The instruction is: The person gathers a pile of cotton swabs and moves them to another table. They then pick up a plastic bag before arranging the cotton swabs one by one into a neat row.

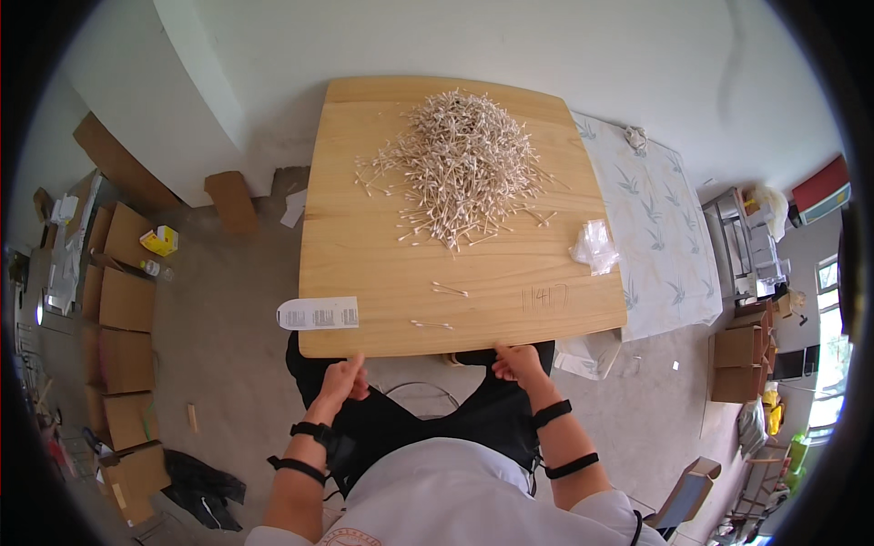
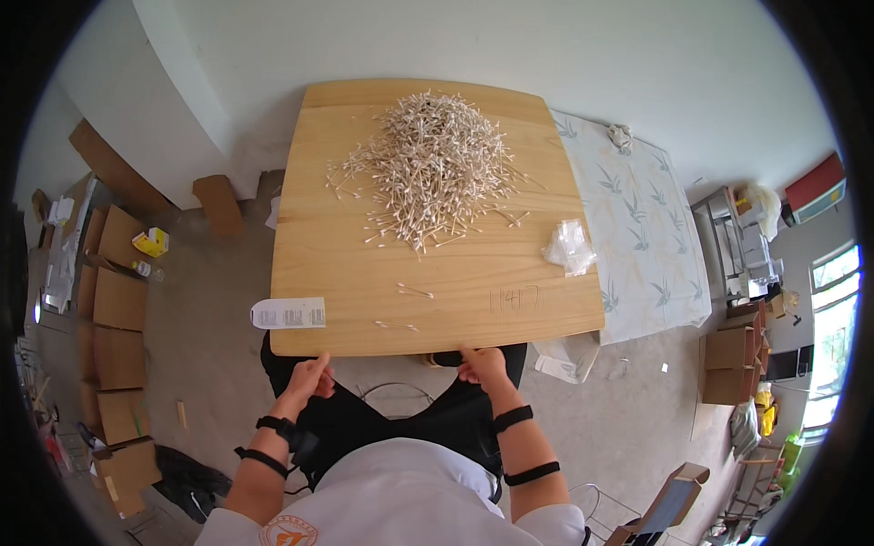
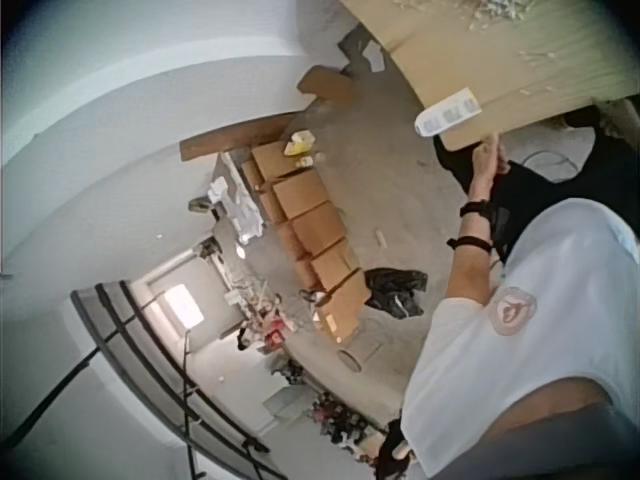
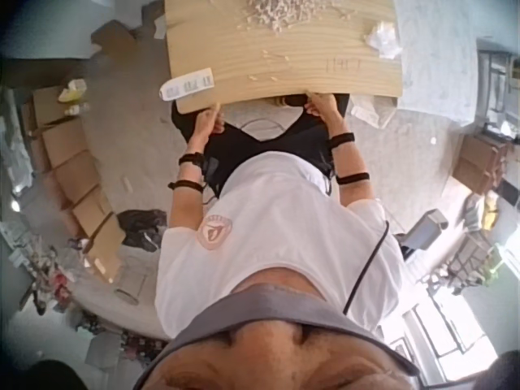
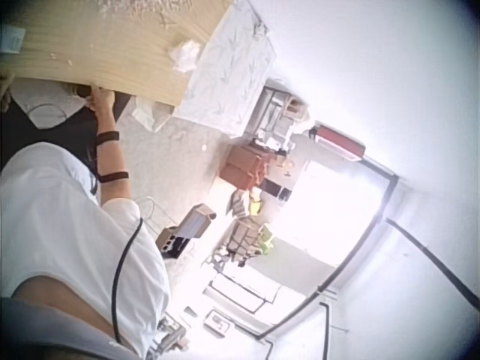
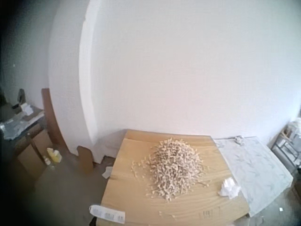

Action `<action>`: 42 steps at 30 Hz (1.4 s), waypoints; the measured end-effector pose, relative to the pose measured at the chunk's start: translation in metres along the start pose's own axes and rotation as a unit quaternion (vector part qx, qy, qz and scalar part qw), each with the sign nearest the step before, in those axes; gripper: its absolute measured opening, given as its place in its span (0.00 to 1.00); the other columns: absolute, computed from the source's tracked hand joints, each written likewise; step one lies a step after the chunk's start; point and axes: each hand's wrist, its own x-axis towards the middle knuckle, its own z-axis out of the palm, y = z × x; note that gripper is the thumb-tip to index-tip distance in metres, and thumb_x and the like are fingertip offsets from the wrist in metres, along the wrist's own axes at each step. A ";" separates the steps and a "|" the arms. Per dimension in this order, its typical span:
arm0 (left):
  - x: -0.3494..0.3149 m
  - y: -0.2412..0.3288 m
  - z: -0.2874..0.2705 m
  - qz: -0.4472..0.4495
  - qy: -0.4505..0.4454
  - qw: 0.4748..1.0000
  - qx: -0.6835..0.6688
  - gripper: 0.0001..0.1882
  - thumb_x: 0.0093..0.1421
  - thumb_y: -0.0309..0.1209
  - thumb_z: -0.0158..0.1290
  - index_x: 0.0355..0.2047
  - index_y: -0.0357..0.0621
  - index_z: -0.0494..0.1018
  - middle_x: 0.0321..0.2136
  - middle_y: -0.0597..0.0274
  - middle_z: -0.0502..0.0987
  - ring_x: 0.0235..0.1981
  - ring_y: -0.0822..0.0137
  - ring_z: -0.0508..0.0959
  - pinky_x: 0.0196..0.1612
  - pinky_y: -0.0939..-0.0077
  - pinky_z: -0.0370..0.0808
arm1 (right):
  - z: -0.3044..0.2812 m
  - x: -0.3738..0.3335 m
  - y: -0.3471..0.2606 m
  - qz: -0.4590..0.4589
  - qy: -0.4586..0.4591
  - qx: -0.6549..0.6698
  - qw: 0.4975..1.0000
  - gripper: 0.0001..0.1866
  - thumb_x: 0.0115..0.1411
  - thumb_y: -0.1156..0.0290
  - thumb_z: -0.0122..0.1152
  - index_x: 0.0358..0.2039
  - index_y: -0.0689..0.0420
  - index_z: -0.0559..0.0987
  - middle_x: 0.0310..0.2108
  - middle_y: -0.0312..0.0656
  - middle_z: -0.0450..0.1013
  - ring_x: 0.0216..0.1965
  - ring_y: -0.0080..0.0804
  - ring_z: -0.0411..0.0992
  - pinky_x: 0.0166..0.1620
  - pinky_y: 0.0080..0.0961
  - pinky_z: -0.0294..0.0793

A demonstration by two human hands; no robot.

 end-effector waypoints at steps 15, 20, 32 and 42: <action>0.015 0.037 0.124 0.538 0.052 0.704 0.461 0.09 0.50 0.23 0.59 0.33 0.43 0.73 0.32 0.59 0.72 0.36 0.53 0.75 0.39 0.61 0.73 | 0.082 0.024 -0.028 -0.495 0.096 -0.255 0.825 0.10 0.46 0.71 0.69 0.31 0.56 0.79 0.32 0.41 0.72 0.31 0.38 0.74 0.33 0.33 0.73; 0.020 0.031 0.129 0.539 0.039 0.708 0.455 0.06 0.51 0.24 0.58 0.31 0.42 0.73 0.31 0.59 0.72 0.35 0.54 0.76 0.37 0.62 0.73 | 0.067 0.037 -0.048 -0.471 0.139 -0.142 0.859 0.09 0.47 0.72 0.68 0.31 0.55 0.80 0.33 0.41 0.72 0.37 0.42 0.73 0.35 0.36 0.73; 0.026 0.039 0.130 0.525 0.063 0.755 0.388 0.08 0.54 0.25 0.59 0.35 0.41 0.74 0.36 0.57 0.71 0.35 0.56 0.77 0.36 0.64 0.74 | 0.084 0.032 -0.051 -0.534 0.080 -0.236 0.808 0.03 0.46 0.75 0.66 0.23 0.53 0.79 0.25 0.38 0.71 0.32 0.41 0.72 0.32 0.36 0.73; 0.025 0.039 0.123 0.478 0.021 0.810 0.339 0.12 0.54 0.23 0.59 0.40 0.40 0.73 0.39 0.56 0.69 0.35 0.59 0.77 0.37 0.67 0.75 | 0.075 0.079 -0.118 -0.455 0.240 -0.110 0.851 0.07 0.52 0.67 0.64 0.28 0.56 0.78 0.28 0.43 0.72 0.29 0.45 0.73 0.32 0.37 0.72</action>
